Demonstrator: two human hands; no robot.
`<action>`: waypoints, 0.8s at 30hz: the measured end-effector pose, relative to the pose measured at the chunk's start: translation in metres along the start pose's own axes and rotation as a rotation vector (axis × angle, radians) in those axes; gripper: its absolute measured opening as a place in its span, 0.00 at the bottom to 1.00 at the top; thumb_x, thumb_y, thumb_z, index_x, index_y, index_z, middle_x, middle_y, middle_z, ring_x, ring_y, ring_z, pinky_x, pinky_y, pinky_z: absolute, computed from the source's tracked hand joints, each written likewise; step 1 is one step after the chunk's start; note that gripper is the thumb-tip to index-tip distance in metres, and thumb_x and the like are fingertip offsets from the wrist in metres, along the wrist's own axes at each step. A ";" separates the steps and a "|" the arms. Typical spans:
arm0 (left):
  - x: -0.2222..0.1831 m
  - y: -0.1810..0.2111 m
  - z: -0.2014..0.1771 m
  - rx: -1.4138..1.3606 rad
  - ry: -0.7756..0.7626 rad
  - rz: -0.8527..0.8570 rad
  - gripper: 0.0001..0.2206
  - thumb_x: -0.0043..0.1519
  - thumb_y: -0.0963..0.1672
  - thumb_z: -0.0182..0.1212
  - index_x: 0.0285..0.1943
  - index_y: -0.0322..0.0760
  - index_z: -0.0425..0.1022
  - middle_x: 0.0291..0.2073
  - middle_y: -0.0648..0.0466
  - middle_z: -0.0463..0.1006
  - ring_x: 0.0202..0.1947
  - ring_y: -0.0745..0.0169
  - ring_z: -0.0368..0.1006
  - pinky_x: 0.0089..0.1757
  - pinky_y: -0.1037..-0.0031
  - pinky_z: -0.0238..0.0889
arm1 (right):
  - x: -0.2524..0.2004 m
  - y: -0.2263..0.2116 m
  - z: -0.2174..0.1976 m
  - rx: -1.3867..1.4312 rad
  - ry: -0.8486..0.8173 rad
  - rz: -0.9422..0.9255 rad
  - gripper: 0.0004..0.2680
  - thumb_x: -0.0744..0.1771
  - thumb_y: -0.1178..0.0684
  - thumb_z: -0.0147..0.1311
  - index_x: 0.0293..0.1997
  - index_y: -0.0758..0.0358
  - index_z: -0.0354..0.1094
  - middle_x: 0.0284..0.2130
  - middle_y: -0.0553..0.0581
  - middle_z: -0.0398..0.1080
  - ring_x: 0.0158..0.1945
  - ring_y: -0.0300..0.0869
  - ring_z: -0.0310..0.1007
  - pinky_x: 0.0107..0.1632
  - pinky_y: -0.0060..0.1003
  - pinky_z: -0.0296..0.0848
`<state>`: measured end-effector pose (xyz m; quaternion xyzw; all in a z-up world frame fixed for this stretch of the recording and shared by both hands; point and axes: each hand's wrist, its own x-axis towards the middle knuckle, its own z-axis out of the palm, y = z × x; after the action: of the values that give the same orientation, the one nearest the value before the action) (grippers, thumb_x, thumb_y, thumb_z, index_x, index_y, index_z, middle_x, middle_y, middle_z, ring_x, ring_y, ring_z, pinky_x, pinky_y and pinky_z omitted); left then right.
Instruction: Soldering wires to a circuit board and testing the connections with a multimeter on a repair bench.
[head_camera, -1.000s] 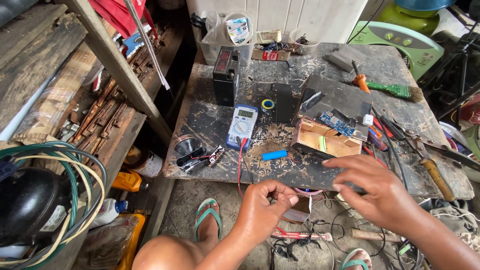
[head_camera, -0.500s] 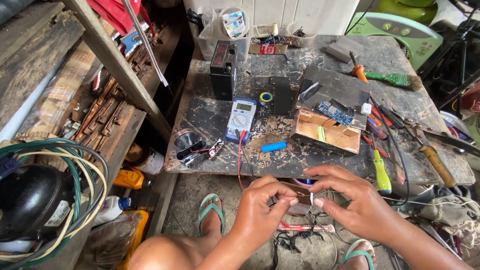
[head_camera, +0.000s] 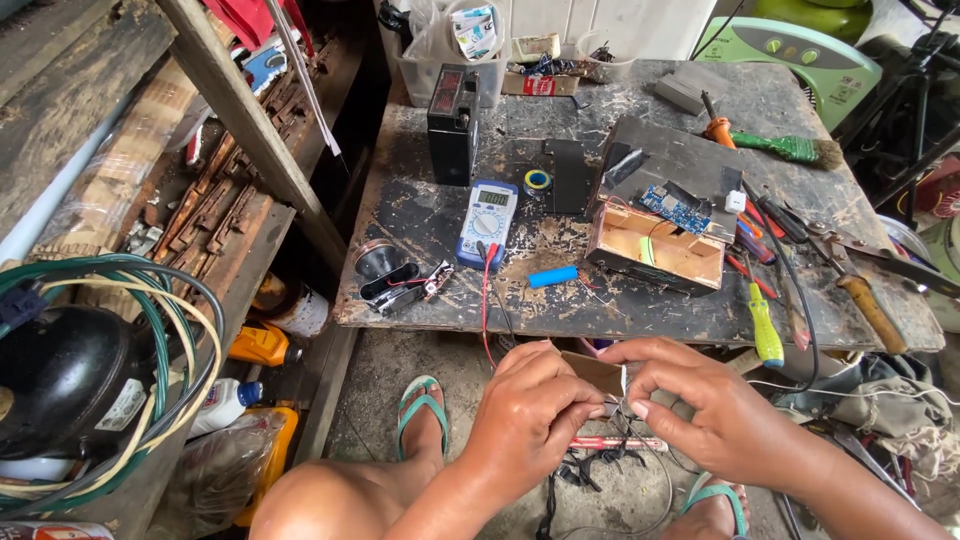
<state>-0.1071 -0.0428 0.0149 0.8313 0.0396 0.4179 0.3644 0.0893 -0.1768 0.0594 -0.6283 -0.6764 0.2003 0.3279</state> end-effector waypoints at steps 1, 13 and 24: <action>-0.003 -0.001 0.000 0.009 -0.038 -0.005 0.02 0.65 0.42 0.66 0.41 0.42 0.78 0.32 0.57 0.71 0.34 0.55 0.69 0.55 0.54 0.63 | -0.003 0.003 0.000 -0.082 -0.038 -0.024 0.07 0.69 0.51 0.47 0.34 0.55 0.70 0.61 0.56 0.73 0.65 0.49 0.71 0.59 0.49 0.66; -0.002 0.008 -0.009 -0.183 -0.138 -0.308 0.02 0.62 0.42 0.67 0.37 0.43 0.79 0.32 0.58 0.76 0.35 0.59 0.72 0.42 0.65 0.64 | -0.036 0.006 -0.011 -0.324 0.139 -0.122 0.05 0.66 0.49 0.55 0.40 0.56 0.74 0.56 0.55 0.75 0.57 0.50 0.75 0.57 0.50 0.70; 0.004 0.014 -0.001 -0.378 -0.180 -0.559 0.04 0.60 0.43 0.71 0.34 0.46 0.81 0.30 0.61 0.78 0.34 0.68 0.72 0.40 0.72 0.66 | -0.027 -0.005 0.009 -0.328 0.283 -0.343 0.06 0.69 0.53 0.50 0.39 0.59 0.74 0.51 0.58 0.76 0.50 0.50 0.78 0.56 0.52 0.72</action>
<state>-0.1082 -0.0505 0.0268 0.7395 0.1554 0.2270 0.6144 0.0792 -0.2022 0.0513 -0.5710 -0.7439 -0.0598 0.3422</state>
